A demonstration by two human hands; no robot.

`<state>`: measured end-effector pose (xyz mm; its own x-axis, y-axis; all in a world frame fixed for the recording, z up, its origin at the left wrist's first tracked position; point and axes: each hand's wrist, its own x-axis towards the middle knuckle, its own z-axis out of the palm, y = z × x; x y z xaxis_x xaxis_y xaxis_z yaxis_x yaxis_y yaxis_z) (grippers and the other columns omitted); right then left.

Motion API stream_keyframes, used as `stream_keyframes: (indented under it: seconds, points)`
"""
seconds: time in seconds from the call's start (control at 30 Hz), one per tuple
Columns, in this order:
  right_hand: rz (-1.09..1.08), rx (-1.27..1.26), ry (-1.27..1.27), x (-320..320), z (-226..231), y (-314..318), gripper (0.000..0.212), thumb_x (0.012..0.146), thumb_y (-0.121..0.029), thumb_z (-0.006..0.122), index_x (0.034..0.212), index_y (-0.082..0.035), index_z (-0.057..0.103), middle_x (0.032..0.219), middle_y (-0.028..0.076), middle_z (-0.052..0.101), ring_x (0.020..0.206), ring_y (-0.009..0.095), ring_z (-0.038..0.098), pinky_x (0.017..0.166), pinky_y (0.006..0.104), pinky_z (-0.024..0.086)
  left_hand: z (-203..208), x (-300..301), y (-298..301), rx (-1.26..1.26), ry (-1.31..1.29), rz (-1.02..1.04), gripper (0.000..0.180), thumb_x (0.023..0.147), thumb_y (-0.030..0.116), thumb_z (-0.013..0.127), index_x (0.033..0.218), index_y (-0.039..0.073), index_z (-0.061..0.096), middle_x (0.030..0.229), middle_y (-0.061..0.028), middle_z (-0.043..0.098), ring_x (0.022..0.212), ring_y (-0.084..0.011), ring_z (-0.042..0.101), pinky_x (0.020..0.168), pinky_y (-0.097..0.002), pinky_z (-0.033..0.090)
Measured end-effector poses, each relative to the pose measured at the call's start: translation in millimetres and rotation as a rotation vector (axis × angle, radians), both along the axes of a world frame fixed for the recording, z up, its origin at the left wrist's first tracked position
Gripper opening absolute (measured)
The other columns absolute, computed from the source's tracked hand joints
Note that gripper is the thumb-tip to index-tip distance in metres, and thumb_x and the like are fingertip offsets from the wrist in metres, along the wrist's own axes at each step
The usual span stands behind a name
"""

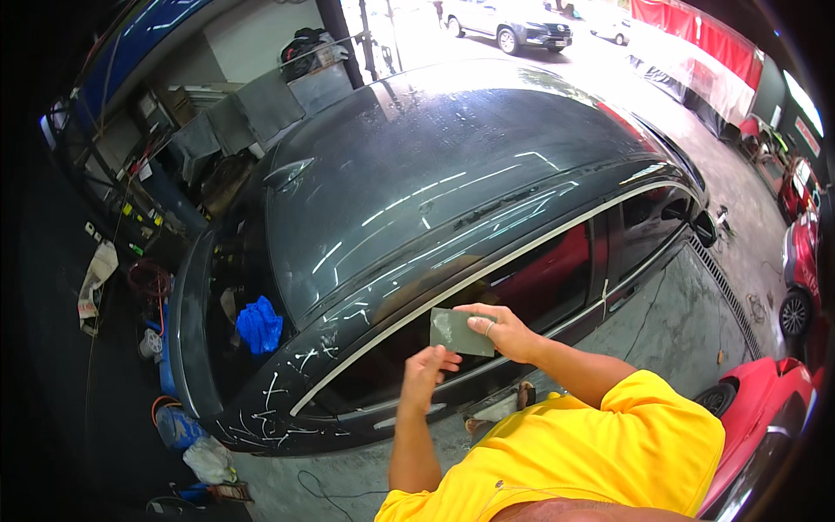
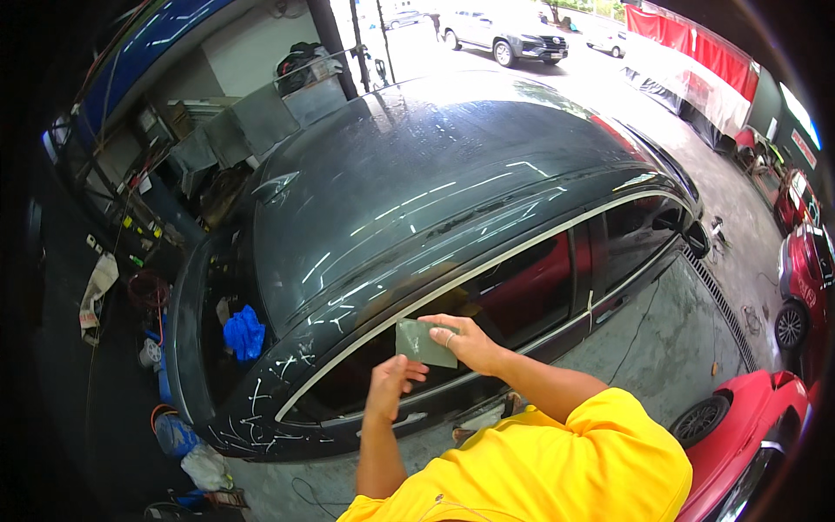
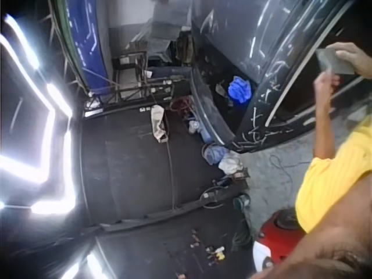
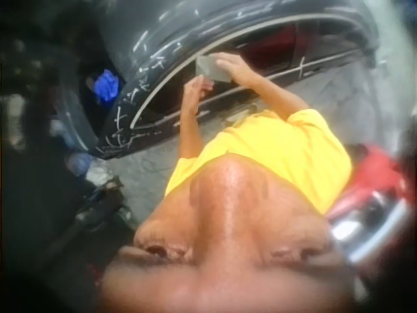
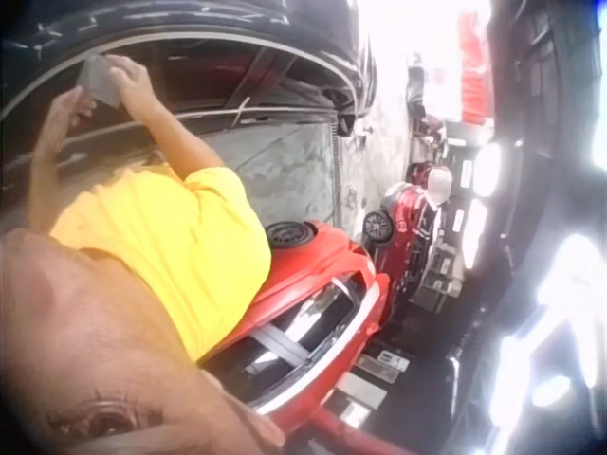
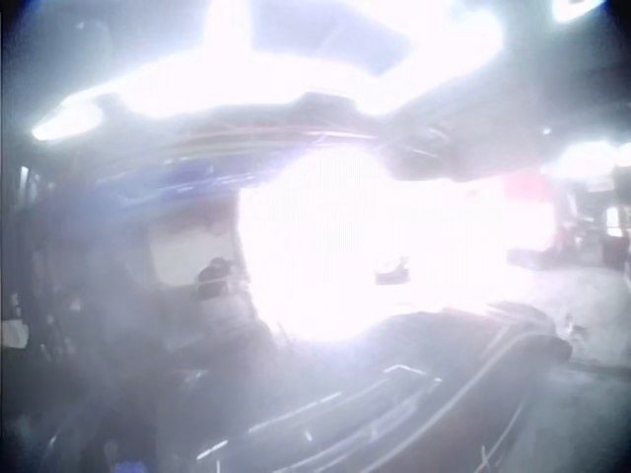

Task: The person uses a small abrasive pad to rub the surface of a car's roof, then wipes the area with a blue cloth. The person repeats this process, rubbing and wiping different sections of the roof.

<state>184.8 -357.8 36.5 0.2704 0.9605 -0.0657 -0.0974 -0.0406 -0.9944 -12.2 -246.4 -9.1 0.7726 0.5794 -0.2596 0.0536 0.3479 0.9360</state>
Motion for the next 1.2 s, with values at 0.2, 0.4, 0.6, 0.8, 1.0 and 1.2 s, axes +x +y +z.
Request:
stream_keyframes:
  seconds: [0.2, 0.4, 0.6, 0.8, 1.0, 1.2]
  points:
    - [0.043, -0.084, -0.091, -27, -14, -12, 0.043, 0.101, -0.015, 0.062, 0.142, -0.001, 0.058, 0.121, 0.011, 0.069, 0.105, 0.016, 0.064, 0.095, 0.0338, 0.052, -34, 1, -30, -0.029, -0.082, 0.204, 0.024, 0.1, 0.026, 0.071, 0.11, 0.004, 0.073, 0.094, -0.0042, 0.075, 0.082, -0.0105, 0.068, 0.065, -0.0249, 0.047]
    - [0.192, 0.008, -0.378, -21, -12, -12, 0.063, 0.093, -0.016, 0.076, 0.149, -0.002, 0.051, 0.134, 0.015, 0.062, 0.116, 0.024, 0.064, 0.098, 0.037, 0.055, -17, -13, -25, -0.05, -0.056, 0.486, 0.018, 0.1, 0.017, 0.068, 0.112, 0.004, 0.071, 0.092, -0.0031, 0.074, 0.07, -0.0092, 0.064, 0.057, -0.0251, 0.049]
    - [0.473, 0.322, -1.177, -1, 15, 0, 0.101, 0.081, -0.035, 0.086, 0.161, -0.007, 0.031, 0.167, 0.023, 0.026, 0.154, 0.042, 0.029, 0.119, 0.0524, 0.035, 11, 6, -13, 0.21, 0.133, 0.417, 0.022, 0.097, 0.02, 0.069, 0.11, 0.003, 0.07, 0.085, -0.0038, 0.071, 0.062, -0.0092, 0.06, 0.054, -0.0256, 0.045]
    - [0.357, 0.481, -1.005, 41, 8, 26, 0.073, 0.097, -0.008, 0.066, 0.16, -0.001, 0.03, 0.163, 0.028, 0.033, 0.155, 0.042, 0.028, 0.126, 0.0452, 0.027, 46, 65, 5, 0.288, 0.023, 0.163, 0.025, 0.101, 0.023, 0.062, 0.11, 0.0, 0.07, 0.088, -0.0029, 0.07, 0.068, -0.0098, 0.06, 0.063, -0.0259, 0.048]
    - [-0.093, 0.433, -0.555, 126, 35, 71, 0.056, 0.109, -0.011, 0.047, 0.162, -0.001, 0.029, 0.162, 0.026, 0.038, 0.153, 0.036, 0.036, 0.124, 0.0407, 0.028, 74, 103, 75, 0.648, -0.04, 0.335, 0.047, 0.098, 0.034, 0.068, 0.13, 0.0, 0.066, 0.11, -0.0117, 0.075, 0.095, -0.0208, 0.069, 0.084, -0.0349, 0.053]
    - [-0.023, 0.0, -1.432, 187, 56, 127, 0.058, 0.112, -0.037, 0.039, 0.158, -0.001, 0.037, 0.165, 0.024, 0.033, 0.154, 0.04, 0.03, 0.127, 0.0458, 0.023, 56, 110, 146, 1.073, 0.573, 0.645, 0.058, 0.097, 0.036, 0.067, 0.142, 0.0, 0.057, 0.149, -0.0248, 0.052, 0.147, -0.0439, 0.035, 0.121, -0.0529, 0.03]
